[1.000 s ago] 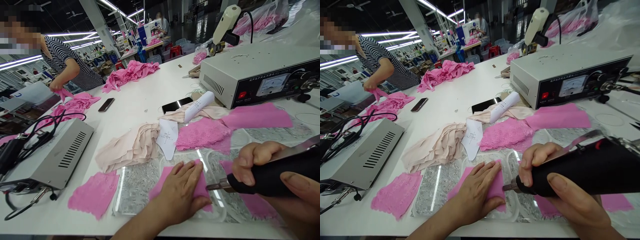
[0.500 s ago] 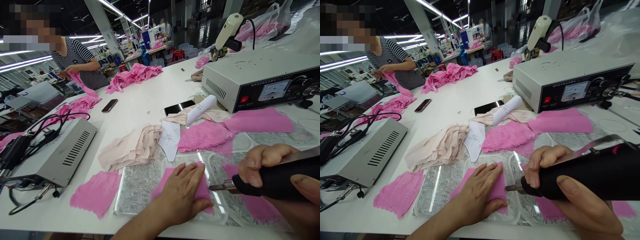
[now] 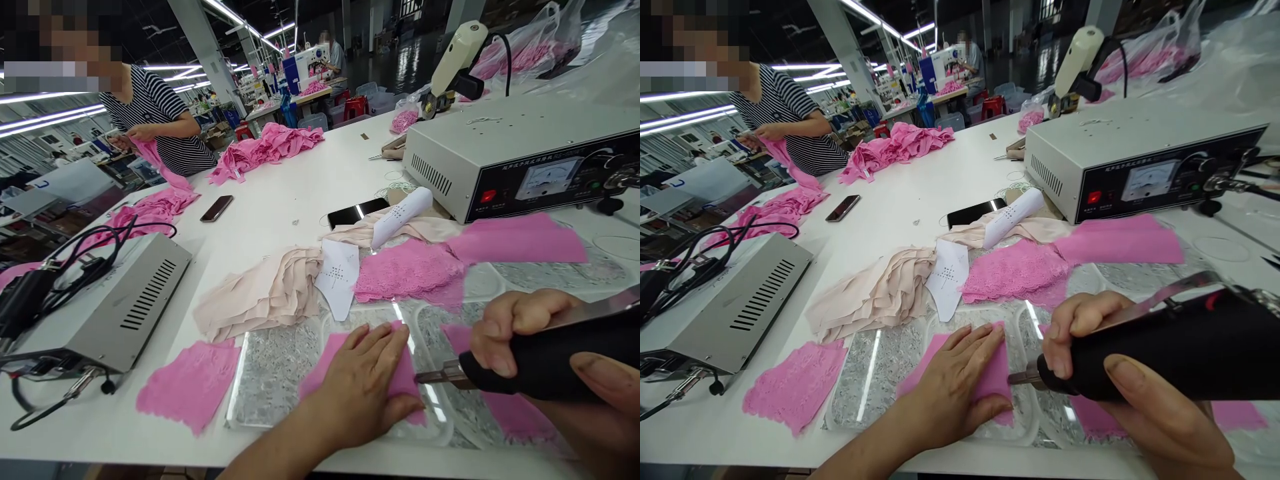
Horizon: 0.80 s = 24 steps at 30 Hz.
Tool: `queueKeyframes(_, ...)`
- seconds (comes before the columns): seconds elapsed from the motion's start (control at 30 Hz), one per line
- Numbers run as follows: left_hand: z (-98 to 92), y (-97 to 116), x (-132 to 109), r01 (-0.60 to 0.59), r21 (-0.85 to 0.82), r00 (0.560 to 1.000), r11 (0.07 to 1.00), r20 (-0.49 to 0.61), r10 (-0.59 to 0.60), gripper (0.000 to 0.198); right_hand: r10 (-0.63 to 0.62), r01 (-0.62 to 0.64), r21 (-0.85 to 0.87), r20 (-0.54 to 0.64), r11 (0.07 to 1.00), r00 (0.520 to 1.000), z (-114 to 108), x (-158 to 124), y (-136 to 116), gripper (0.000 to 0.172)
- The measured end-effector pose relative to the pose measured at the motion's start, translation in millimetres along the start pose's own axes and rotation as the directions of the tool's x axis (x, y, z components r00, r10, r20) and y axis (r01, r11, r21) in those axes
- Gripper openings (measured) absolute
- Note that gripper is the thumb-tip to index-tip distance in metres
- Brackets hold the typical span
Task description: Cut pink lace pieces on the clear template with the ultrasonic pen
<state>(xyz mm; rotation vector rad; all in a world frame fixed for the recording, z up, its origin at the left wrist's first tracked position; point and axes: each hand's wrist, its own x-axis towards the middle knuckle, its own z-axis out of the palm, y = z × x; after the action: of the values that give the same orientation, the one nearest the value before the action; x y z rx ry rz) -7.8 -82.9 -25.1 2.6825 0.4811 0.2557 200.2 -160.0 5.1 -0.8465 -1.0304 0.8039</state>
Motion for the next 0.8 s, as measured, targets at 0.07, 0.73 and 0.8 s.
queueKeyframes(0.07,-0.1,-0.1,0.1,0.001,-0.002,1.000,1.000,0.009,-0.001,0.082,0.012,-0.012,0.005,0.009,1.000,1.000,-1.9,-1.7,-0.3,0.021)
queueKeyframes(0.73,-1.1,0.7,0.5,0.011,0.022,1.000,1.000,0.004,-0.011,0.081,0.010,-0.010,-0.015,0.016,1.000,1.000,4.5,3.4,-1.9,0.018)
queueKeyframes(0.8,-0.7,0.5,0.0,0.010,0.026,1.000,1.000,0.010,-0.010,0.080,0.007,-0.007,0.000,-0.004,1.000,1.000,0.4,3.2,-1.9,0.018)
